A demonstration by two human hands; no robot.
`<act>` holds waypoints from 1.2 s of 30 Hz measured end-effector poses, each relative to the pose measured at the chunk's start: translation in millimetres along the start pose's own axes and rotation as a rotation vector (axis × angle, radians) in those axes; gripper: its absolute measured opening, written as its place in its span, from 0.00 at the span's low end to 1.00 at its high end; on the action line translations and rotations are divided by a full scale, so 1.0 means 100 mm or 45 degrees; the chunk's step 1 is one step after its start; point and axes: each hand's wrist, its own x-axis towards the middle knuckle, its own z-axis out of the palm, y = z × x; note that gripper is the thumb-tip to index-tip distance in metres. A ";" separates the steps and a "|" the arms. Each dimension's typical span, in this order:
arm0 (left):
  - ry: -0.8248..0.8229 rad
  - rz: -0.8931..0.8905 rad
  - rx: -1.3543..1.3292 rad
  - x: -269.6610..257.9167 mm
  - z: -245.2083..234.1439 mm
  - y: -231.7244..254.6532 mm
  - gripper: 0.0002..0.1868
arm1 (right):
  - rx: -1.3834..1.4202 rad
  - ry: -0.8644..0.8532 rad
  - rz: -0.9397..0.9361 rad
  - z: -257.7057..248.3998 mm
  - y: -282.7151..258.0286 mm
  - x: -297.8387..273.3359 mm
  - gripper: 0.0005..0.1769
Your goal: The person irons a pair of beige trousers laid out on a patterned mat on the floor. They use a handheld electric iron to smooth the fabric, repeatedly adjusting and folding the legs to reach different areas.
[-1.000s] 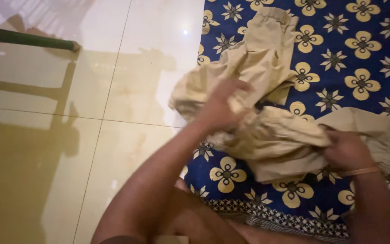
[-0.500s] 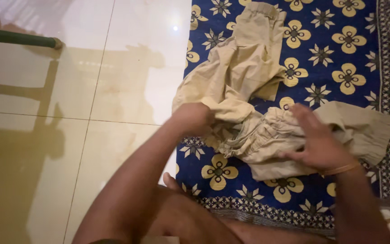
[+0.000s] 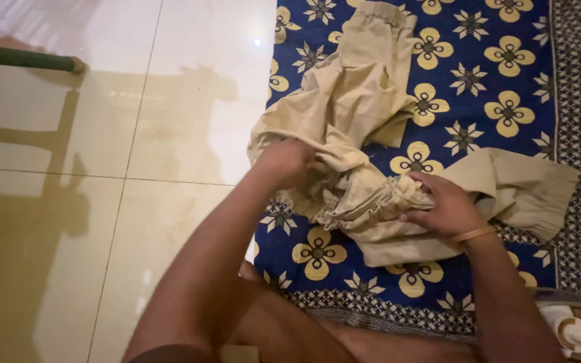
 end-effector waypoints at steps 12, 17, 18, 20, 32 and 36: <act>-0.713 0.225 -0.481 -0.50 -0.30 -0.23 0.21 | 0.589 -0.900 -0.319 -0.32 -0.25 -0.30 0.29; -0.087 -0.250 -0.498 -0.35 -0.23 -0.79 0.25 | 0.547 -0.940 0.198 -0.18 -0.58 -0.37 0.35; 0.079 -0.288 -0.407 -0.34 -0.18 -0.88 0.29 | 0.510 -0.930 0.211 -0.21 -0.59 -0.36 0.37; 0.407 -0.355 -0.218 -0.31 -0.06 -1.03 0.37 | 0.405 -0.885 0.029 -0.29 -0.52 -0.34 0.32; -0.082 -0.531 -1.290 -0.22 -0.22 -0.59 0.18 | -0.455 -0.221 0.368 -0.51 -0.23 -0.26 0.29; 0.112 -0.501 -1.169 -0.14 -0.36 0.27 0.14 | -0.339 0.353 0.011 -0.64 -1.12 -0.45 0.38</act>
